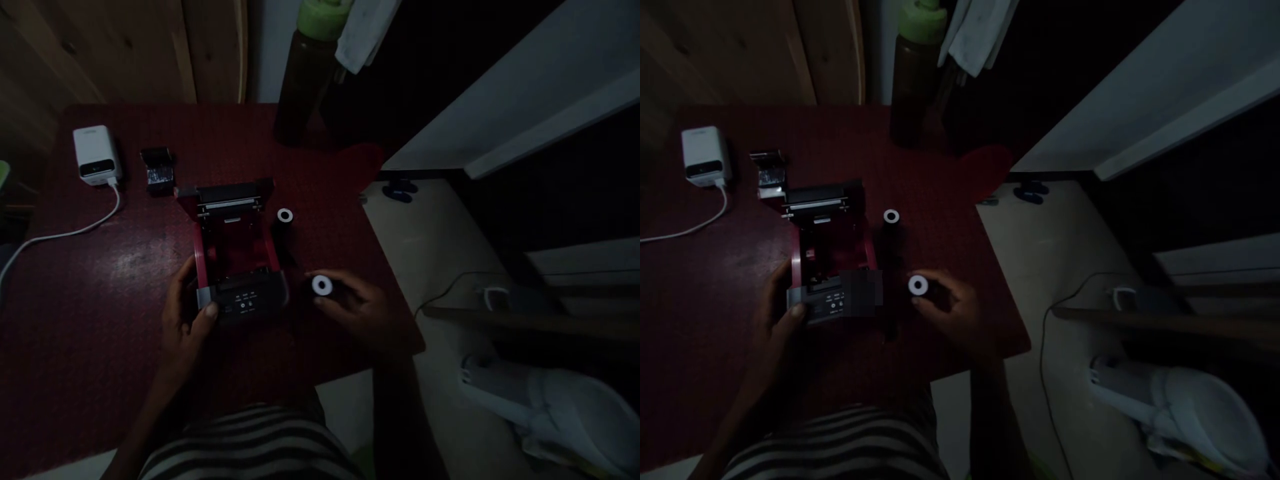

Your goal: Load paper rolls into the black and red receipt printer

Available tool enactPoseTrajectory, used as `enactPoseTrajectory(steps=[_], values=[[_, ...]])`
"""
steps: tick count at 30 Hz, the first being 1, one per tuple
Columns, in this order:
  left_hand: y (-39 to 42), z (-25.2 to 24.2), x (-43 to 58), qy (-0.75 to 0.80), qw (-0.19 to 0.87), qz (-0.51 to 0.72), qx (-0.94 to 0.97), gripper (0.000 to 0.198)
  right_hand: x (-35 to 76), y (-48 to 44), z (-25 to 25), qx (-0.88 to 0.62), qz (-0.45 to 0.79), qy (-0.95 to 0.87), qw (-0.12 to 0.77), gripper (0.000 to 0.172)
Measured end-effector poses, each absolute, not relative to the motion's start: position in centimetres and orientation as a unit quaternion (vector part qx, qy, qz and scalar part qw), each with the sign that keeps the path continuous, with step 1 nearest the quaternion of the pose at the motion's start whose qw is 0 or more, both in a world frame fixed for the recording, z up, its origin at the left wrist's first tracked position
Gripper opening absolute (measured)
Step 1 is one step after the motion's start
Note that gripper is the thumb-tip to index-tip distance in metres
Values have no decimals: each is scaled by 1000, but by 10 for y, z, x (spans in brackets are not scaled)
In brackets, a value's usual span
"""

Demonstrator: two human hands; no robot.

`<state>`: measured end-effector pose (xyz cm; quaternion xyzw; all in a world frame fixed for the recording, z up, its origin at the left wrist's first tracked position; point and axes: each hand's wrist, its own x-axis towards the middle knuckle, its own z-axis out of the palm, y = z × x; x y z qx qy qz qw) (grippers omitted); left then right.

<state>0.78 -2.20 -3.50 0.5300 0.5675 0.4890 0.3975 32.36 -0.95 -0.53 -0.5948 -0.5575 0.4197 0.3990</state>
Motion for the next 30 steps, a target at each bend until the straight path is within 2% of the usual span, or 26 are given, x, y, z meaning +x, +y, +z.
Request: enactPoseTrajectory(steps=[5, 7, 12, 15, 17, 19, 20, 23, 25, 30], values=[[-21, -33, 9, 563, 375, 495, 545, 68, 297, 2, -46, -572, 414, -591, 390, 38], [-21, -31, 10, 564, 380, 497, 540, 68, 295, 3, -47, -567, 415, -596, 389, 41], [-21, -30, 11, 579, 380, 498, 522, 72, 321, -7, -30, -569, 426, -625, 323, 64], [-20, -32, 10, 577, 379, 496, 526, 74, 341, -1, -13, -580, 388, -649, 302, 50], [-20, -34, 9, 574, 380, 497, 528, 73, 346, 16, -4, -596, 333, -661, 312, 37], [-21, -36, 8, 573, 381, 500, 526, 72, 342, 41, -1, -602, 287, -666, 335, 31], [-21, -37, 7, 573, 380, 502, 524, 72, 337, 56, -2, -597, 282, -668, 344, 32], [-22, -39, 6, 578, 384, 494, 524, 73, 317, 100, -15, -571, 324, -665, 356, 53], [-22, -40, 5, 579, 386, 487, 528, 73, 305, 122, -25, -549, 361, -668, 349, 59], [-24, -38, 5, 582, 387, 479, 531, 75, 297, 136, -34, -522, 400, -667, 349, 31]])
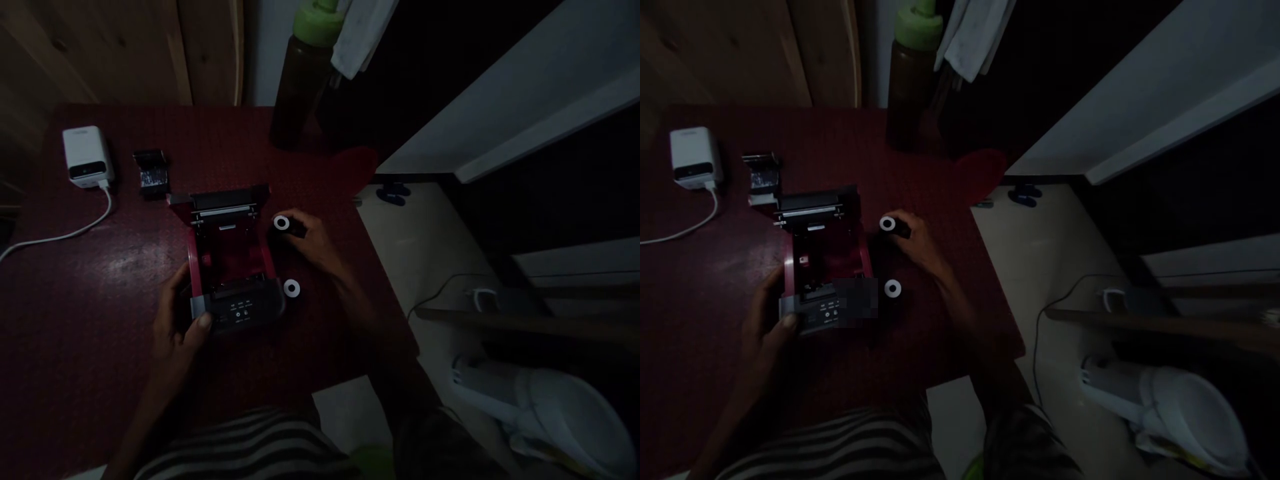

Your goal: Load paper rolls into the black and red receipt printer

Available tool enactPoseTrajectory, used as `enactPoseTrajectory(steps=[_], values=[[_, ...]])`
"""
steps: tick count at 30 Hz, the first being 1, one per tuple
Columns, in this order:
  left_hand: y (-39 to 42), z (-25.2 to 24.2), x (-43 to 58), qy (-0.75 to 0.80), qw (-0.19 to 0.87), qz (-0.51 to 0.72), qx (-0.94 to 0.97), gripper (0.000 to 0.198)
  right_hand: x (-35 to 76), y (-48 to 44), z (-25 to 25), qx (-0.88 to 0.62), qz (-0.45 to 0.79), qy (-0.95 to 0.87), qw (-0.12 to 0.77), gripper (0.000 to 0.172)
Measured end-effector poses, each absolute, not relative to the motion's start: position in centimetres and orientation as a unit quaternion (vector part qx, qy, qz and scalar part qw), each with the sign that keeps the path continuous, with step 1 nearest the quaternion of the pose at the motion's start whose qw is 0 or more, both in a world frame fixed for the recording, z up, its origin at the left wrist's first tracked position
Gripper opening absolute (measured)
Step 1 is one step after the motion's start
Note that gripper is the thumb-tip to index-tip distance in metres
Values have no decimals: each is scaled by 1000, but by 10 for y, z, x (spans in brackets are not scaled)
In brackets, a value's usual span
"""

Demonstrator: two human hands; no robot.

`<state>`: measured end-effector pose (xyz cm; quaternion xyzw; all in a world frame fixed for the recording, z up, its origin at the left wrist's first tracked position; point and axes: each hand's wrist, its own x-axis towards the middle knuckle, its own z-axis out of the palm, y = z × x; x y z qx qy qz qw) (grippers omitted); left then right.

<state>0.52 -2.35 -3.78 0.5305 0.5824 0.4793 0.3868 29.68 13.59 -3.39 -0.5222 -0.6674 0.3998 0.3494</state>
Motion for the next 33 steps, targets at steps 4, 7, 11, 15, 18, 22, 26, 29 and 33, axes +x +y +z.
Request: enactPoseTrajectory(steps=[4, 7, 11, 15, 18, 22, 26, 29, 33], values=[[-24, -36, 7, 581, 401, 478, 523, 76, 312, 119, -3, -523, 416, -639, 382, 34], [-24, -37, 8, 578, 402, 481, 522, 75, 323, 99, 42, -475, 469, -627, 402, 38], [-24, -37, 11, 572, 380, 496, 530, 71, 311, 78, 89, -415, 460, -713, 328, 38], [-23, -32, 12, 560, 391, 497, 536, 70, 266, 71, 93, -401, 307, -836, 215, 43], [-23, -28, 11, 561, 405, 487, 533, 73, 225, 72, 88, -408, 209, -883, 106, 31], [-24, -25, 10, 557, 417, 486, 529, 72, 188, 78, 91, -437, 140, -887, -48, 39], [-25, -23, 10, 556, 426, 486, 522, 70, 176, 91, 91, -457, 157, -868, -115, 43], [-25, -22, 10, 556, 426, 482, 527, 70, 174, 99, 84, -463, 178, -859, -124, 42], [-26, -22, 10, 550, 432, 482, 528, 71, 177, 102, 73, -476, 209, -850, -88, 38]])
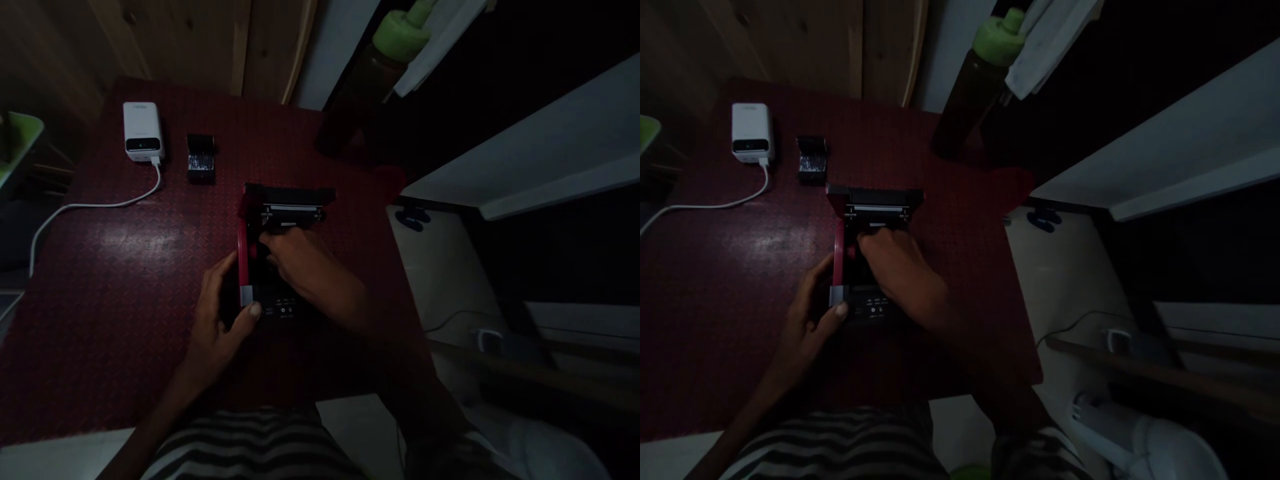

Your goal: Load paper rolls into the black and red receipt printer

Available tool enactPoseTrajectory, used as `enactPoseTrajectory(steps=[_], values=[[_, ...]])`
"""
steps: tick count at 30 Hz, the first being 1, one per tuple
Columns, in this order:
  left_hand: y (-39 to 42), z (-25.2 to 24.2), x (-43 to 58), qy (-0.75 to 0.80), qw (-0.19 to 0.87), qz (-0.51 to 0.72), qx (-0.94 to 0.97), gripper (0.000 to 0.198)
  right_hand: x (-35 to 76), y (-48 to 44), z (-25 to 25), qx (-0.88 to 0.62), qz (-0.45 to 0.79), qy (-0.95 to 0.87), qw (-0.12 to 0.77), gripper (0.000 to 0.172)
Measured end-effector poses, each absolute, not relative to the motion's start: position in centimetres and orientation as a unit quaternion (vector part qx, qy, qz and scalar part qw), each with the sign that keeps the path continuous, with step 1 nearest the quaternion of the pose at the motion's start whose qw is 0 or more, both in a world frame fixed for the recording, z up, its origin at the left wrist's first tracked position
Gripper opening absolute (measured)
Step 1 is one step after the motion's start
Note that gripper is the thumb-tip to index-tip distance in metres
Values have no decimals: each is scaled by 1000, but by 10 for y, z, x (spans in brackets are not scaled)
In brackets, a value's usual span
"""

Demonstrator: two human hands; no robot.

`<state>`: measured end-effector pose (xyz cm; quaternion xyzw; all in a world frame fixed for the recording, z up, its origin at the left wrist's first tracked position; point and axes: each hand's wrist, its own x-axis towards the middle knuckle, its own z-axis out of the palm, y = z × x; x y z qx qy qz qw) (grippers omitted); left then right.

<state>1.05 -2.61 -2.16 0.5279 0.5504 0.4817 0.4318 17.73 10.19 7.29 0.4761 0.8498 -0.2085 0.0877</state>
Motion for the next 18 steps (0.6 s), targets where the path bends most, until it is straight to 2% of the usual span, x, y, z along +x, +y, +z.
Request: enactPoseTrajectory(steps=[7, 10, 14, 18], values=[[-23, -24, 10, 561, 431, 479, 520, 72, 212, 90, 74, 394, -311, 860, -91, 50], [-24, -24, 8, 565, 424, 480, 520, 73, 227, 81, 75, 328, -330, 878, -112, 45], [-24, -9, 5, 567, 427, 483, 512, 66, 237, 75, 60, 311, -281, 893, -163, 27], [5, 14, 0, 584, 364, 526, 500, 66, 236, 67, 40, 305, -171, 900, -260, 24]])
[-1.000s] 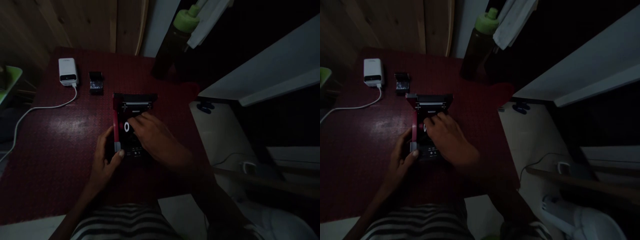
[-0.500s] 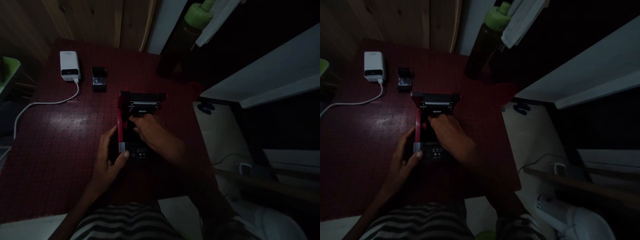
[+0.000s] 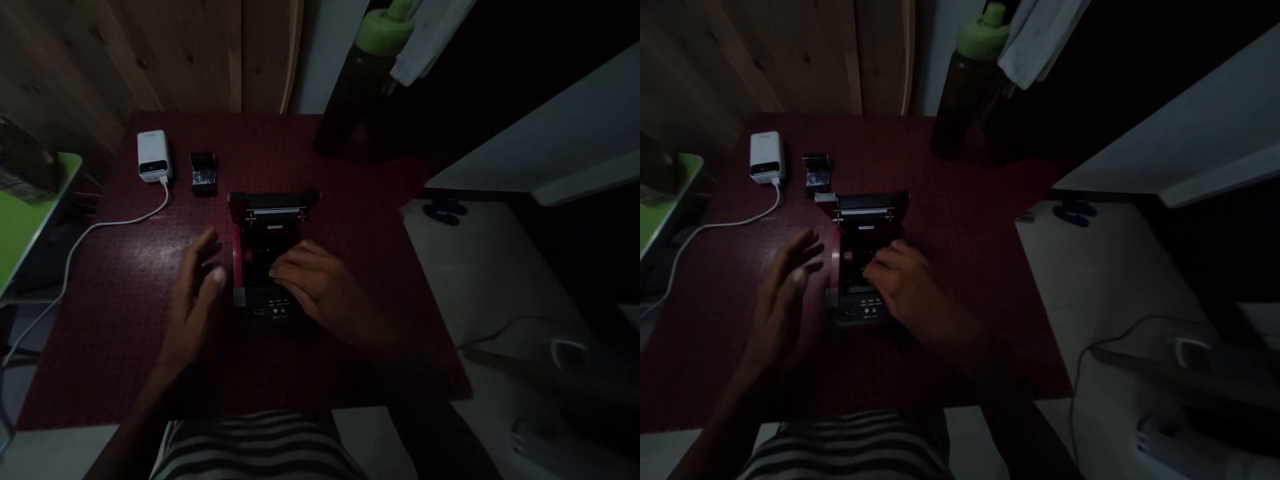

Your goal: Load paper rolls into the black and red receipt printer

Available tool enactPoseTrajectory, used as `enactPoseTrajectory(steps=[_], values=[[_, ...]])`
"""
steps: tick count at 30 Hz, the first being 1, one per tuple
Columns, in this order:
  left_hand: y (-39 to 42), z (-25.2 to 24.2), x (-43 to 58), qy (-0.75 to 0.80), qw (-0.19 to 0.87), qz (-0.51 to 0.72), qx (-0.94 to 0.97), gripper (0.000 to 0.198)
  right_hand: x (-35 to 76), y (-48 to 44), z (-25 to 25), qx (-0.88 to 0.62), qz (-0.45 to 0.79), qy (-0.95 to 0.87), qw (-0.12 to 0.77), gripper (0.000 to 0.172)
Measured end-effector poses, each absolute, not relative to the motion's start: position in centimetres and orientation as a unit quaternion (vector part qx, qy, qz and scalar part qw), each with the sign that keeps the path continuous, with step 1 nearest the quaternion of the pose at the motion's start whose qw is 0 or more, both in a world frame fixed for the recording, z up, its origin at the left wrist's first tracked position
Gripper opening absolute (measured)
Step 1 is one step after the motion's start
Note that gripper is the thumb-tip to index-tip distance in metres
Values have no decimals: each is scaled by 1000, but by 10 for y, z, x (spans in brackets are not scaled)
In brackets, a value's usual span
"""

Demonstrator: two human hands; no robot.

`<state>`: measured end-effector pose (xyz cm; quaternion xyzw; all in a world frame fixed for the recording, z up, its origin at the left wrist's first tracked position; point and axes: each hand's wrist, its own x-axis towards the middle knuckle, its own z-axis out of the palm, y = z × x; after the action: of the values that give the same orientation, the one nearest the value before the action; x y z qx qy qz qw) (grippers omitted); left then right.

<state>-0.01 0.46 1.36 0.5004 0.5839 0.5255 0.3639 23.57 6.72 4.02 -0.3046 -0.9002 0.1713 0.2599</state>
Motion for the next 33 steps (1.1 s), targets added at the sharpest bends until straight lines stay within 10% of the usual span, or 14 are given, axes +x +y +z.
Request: enactPoseTrajectory(steps=[14, 19, 33], values=[[46, 25, 12, 580, 335, 573, 473, 29, 220, 12, 19, -380, -74, -828, 405, 27], [24, 10, 14, 594, 424, 545, 414, 57, 226, 4, 16, -417, -68, -816, 395, 22], [19, 11, 11, 570, 432, 509, 478, 53, 226, 11, 23, -410, 18, -818, 404, 17]])
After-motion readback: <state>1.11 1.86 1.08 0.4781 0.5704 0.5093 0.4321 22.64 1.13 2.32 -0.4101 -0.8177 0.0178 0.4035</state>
